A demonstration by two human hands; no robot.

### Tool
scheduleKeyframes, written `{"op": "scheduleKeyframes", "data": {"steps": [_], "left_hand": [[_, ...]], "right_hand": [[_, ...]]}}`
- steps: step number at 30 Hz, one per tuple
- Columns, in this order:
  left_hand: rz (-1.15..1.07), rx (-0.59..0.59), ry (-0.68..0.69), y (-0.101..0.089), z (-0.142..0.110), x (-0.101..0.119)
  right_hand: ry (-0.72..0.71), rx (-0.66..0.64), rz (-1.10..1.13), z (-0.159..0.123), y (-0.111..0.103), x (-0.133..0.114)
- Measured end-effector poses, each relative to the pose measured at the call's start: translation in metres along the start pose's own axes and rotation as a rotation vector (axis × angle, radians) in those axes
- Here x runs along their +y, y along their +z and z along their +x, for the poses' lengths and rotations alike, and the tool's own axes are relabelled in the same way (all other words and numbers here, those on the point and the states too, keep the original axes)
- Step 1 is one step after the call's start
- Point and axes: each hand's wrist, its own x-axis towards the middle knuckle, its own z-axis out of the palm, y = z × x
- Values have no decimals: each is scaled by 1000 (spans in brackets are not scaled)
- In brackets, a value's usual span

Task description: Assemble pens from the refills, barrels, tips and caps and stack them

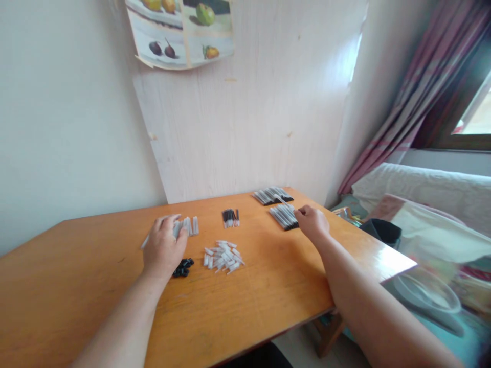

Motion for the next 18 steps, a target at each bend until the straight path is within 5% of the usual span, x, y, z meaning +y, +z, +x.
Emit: {"op": "scheduleKeyframes", "data": {"steps": [18], "left_hand": [[26,-16,37,4,0,-4]], "right_hand": [[-9,-64,-177,-6,14,4]]}}
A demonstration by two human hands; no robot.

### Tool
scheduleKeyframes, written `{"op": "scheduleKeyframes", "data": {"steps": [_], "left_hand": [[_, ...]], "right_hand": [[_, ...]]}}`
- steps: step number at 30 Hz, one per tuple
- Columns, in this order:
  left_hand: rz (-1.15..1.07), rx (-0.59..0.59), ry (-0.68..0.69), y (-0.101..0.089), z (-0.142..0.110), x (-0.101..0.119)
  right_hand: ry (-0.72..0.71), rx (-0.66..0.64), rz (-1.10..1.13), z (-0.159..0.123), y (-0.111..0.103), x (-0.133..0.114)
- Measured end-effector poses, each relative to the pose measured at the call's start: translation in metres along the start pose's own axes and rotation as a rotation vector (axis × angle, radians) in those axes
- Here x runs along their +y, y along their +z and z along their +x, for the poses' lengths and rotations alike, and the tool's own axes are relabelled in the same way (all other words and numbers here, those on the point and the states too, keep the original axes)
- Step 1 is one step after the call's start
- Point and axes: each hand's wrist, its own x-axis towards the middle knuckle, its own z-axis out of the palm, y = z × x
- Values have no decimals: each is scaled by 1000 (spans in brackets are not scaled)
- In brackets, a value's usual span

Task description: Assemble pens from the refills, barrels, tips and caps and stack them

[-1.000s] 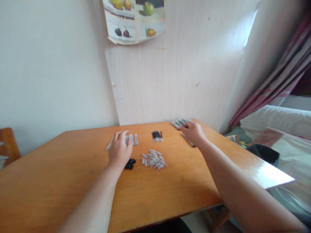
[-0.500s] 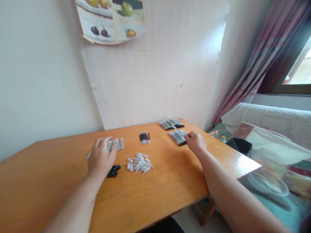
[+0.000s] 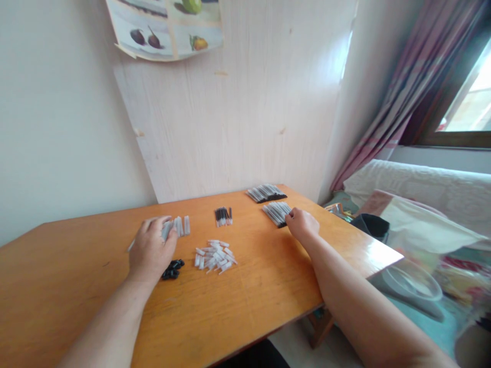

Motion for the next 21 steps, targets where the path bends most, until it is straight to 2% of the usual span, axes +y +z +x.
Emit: {"op": "scheduleKeyframes", "data": {"steps": [17,21], "left_hand": [[-29,19,16,-4,0,4],[-31,13,9,-2,0,1]], "right_hand": [[2,-77,-17,-4,-2,-4],[5,-49,17,-4,-3,-2]]}}
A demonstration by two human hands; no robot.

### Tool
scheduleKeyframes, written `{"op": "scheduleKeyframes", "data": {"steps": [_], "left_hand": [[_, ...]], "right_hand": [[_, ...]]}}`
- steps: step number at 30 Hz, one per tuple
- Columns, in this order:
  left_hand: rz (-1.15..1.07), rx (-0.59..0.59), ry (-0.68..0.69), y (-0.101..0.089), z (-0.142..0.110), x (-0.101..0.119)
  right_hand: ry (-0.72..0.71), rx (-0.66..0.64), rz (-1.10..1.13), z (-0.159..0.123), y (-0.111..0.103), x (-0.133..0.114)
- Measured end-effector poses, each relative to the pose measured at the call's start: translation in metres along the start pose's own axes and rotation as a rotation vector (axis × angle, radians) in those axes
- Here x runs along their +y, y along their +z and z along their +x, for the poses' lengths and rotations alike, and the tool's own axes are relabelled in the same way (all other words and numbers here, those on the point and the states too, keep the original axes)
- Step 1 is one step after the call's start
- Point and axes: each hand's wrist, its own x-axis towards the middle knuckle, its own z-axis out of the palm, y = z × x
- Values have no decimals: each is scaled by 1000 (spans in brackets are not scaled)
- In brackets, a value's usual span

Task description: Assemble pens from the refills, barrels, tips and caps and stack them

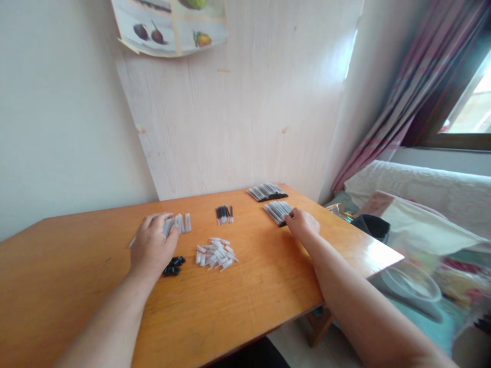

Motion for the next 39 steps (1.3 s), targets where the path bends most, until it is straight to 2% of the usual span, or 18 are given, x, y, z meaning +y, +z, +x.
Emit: {"op": "scheduleKeyframes", "data": {"steps": [8,17,28,33,39], "left_hand": [[1,-4,-12,0,0,1],[4,3,-17,0,0,0],[13,6,-13,0,0,0],[11,16,-12,0,0,-1],[21,9,-41,2,0,-3]], "right_hand": [[81,59,87,8,0,10],[73,-55,51,8,1,11],[51,-67,35,8,3,7],[87,-42,79,8,1,9],[36,39,92,1,0,2]]}}
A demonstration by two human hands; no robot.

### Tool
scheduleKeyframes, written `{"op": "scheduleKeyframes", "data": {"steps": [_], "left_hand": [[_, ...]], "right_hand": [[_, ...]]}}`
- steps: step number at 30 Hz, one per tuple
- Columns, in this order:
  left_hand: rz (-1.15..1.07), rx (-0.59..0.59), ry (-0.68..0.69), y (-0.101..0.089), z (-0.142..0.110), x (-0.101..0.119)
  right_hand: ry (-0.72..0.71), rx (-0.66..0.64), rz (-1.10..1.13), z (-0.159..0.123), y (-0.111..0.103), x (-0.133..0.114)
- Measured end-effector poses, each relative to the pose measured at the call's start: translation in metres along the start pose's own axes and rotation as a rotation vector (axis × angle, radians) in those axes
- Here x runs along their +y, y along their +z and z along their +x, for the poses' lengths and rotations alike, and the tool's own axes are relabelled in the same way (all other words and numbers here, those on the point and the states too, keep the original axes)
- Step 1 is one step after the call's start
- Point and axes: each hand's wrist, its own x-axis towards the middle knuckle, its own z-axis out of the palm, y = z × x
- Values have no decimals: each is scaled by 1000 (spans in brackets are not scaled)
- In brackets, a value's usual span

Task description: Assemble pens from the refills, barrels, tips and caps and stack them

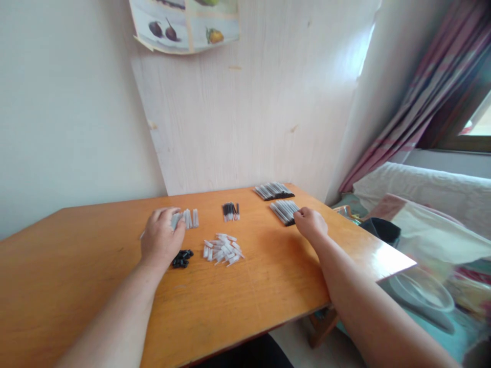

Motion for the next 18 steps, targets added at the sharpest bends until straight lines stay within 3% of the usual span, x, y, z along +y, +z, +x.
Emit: {"op": "scheduleKeyframes", "data": {"steps": [7,13,18], "left_hand": [[-13,16,-65,1,1,-7],[-72,15,-227,3,3,-21],[-198,31,-376,15,4,-41]], "right_hand": [[-137,24,1,-14,2,-16],[-284,4,-18,-25,6,-36],[-457,-47,-7,-34,7,-65]]}}
